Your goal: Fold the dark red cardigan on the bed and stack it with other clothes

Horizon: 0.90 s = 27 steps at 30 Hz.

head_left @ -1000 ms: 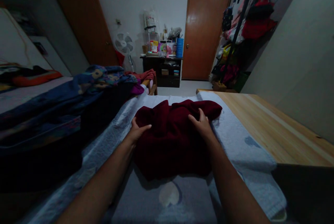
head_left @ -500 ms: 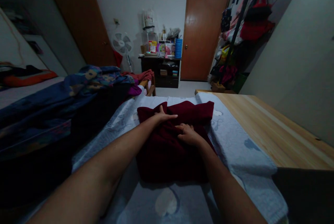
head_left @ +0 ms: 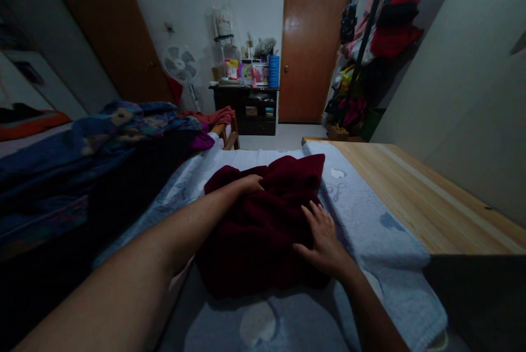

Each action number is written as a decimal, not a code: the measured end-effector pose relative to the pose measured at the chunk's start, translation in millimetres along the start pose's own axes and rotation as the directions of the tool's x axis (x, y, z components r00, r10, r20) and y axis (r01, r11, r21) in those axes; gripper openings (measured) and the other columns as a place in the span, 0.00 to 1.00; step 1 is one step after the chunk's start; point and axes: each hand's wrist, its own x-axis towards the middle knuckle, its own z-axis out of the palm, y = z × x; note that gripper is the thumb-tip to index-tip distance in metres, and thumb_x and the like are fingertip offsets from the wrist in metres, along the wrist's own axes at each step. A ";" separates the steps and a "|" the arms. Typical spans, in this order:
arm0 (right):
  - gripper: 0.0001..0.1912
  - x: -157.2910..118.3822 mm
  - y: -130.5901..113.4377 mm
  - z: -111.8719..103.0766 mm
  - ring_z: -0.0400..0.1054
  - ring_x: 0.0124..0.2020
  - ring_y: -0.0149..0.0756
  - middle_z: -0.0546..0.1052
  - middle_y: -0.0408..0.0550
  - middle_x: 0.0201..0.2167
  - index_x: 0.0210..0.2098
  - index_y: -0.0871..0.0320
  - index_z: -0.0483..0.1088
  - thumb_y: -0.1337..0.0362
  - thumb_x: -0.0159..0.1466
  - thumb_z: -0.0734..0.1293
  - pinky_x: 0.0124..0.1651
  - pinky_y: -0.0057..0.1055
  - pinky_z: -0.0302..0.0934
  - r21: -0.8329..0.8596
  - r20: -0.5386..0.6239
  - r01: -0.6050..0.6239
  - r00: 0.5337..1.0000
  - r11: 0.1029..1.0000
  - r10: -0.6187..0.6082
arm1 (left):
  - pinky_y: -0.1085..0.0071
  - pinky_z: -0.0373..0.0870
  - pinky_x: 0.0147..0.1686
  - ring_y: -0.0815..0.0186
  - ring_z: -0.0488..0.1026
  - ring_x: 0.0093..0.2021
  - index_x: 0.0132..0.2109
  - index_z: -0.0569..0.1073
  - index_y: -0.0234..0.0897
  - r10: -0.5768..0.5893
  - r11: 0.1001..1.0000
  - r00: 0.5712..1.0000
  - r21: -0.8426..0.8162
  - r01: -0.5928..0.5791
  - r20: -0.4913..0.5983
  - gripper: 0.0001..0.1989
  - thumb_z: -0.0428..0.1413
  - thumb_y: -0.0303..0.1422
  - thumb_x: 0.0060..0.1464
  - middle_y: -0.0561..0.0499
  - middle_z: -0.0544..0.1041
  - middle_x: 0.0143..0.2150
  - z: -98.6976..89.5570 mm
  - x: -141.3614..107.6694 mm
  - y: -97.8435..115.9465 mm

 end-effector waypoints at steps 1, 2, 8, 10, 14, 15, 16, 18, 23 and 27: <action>0.52 -8.8 6.1 0.2 0.28 0.71 0.53 0.39 0.54 0.71 0.70 0.54 0.42 0.50 0.53 0.69 0.68 0.53 0.34 -0.005 0.025 -0.028 0.999 1.000 0.028 | 0.71 0.69 0.30 0.59 0.77 0.34 0.43 0.78 0.35 0.005 1.000 1.000 -0.021 -0.005 0.002 0.20 0.62 0.29 0.37 0.50 0.81 0.37 1.4 -2.0 -3.2; 0.57 -16.5 10.2 1.4 0.28 0.71 0.55 0.38 0.56 0.71 0.70 0.54 0.39 0.48 0.50 0.71 0.67 0.54 0.36 -0.012 0.063 -0.046 0.997 0.999 0.047 | 0.72 0.69 0.29 0.60 0.76 0.32 0.43 0.78 0.35 0.010 0.999 1.000 -0.041 -0.010 -0.005 0.19 0.62 0.29 0.38 0.50 0.81 0.36 2.8 -4.2 -6.1; 0.61 -28.4 -7.1 22.4 0.53 0.64 0.57 0.53 0.63 0.66 0.71 0.56 0.34 0.62 0.46 0.72 0.59 0.49 0.55 -0.084 0.108 -0.074 0.991 0.994 0.082 | 0.72 0.66 0.29 0.62 0.75 0.32 0.38 0.77 0.32 0.057 0.992 0.983 -0.105 -0.076 -0.173 0.13 0.58 0.27 0.41 0.48 0.79 0.34 6.1 -21.9 -12.8; 0.54 -23.1 -15.7 29.1 0.64 0.55 0.51 0.63 0.62 0.59 0.71 0.59 0.34 0.68 0.51 0.66 0.52 0.43 0.61 -0.089 0.076 -0.091 0.992 0.992 0.098 | 0.73 0.65 0.29 0.63 0.73 0.31 0.35 0.76 0.33 0.074 0.988 0.970 -0.114 -0.103 -0.232 0.10 0.57 0.28 0.42 0.49 0.78 0.32 4.1 -29.1 -11.2; 0.43 -12.2 -20.6 31.3 0.70 0.46 0.45 0.70 0.60 0.50 0.68 0.65 0.47 0.75 0.53 0.59 0.46 0.37 0.63 -0.121 0.061 -0.116 0.990 0.986 0.124 | 0.74 0.57 0.25 0.69 0.66 0.26 0.27 0.71 0.36 0.091 0.984 0.936 -0.117 -0.137 -0.340 0.01 0.54 0.28 0.43 0.56 0.70 0.23 -2.2 -45.3 -5.0; 0.40 -9.3 -20.5 28.4 0.70 0.45 0.45 0.71 0.59 0.49 0.66 0.64 0.53 0.75 0.53 0.59 0.47 0.36 0.62 -0.123 0.054 -0.100 0.993 0.987 0.108 | 0.74 0.55 0.25 0.70 0.63 0.24 0.24 0.68 0.36 0.093 0.983 0.928 -0.114 -0.143 -0.362 0.03 0.54 0.28 0.43 0.57 0.66 0.22 -4.6 -49.8 -3.0; 0.36 -5.9 -20.5 23.9 0.70 0.44 0.43 0.71 0.57 0.47 0.62 0.63 0.60 0.75 0.53 0.60 0.47 0.35 0.62 -0.121 0.039 -0.085 0.995 0.989 0.090 | 0.74 0.53 0.24 0.71 0.61 0.24 0.22 0.64 0.37 0.094 0.983 0.919 -0.112 -0.147 -0.382 0.05 0.53 0.28 0.42 0.58 0.63 0.20 -7.5 -54.6 -0.7; 0.26 3.3 -21.1 10.8 0.70 0.41 0.40 0.71 0.53 0.43 0.52 0.59 0.70 0.74 0.54 0.60 0.45 0.33 0.61 -0.114 -0.026 -0.069 0.997 0.991 0.067 | 0.74 0.51 0.24 0.72 0.57 0.23 0.20 0.59 0.38 0.100 0.981 0.906 -0.110 -0.158 -0.412 0.09 0.52 0.28 0.42 0.59 0.59 0.19 -15.2 -65.3 4.4; 0.14 43.1 -22.2 -33.5 0.65 0.35 0.36 0.67 0.49 0.37 0.38 0.58 0.74 0.72 0.57 0.60 0.40 0.30 0.60 -0.119 -0.357 -0.105 0.932 0.987 0.056 | 0.74 0.50 0.24 0.72 0.56 0.23 0.20 0.57 0.39 0.108 0.978 0.872 -0.109 -0.180 -0.477 0.10 0.51 0.30 0.42 0.60 0.58 0.19 -42.3 -97.8 18.9; 0.14 84.2 -12.9 -58.2 0.63 0.34 0.35 0.64 0.48 0.37 0.39 0.57 0.73 0.71 0.60 0.58 0.38 0.29 0.60 -0.029 -0.640 -0.130 0.764 0.991 0.082 | 0.75 0.51 0.23 0.72 0.56 0.22 0.20 0.57 0.39 0.055 0.968 0.811 -0.168 -0.186 -0.582 0.09 0.51 0.30 0.41 0.60 0.58 0.19 -51.7 -126.8 24.0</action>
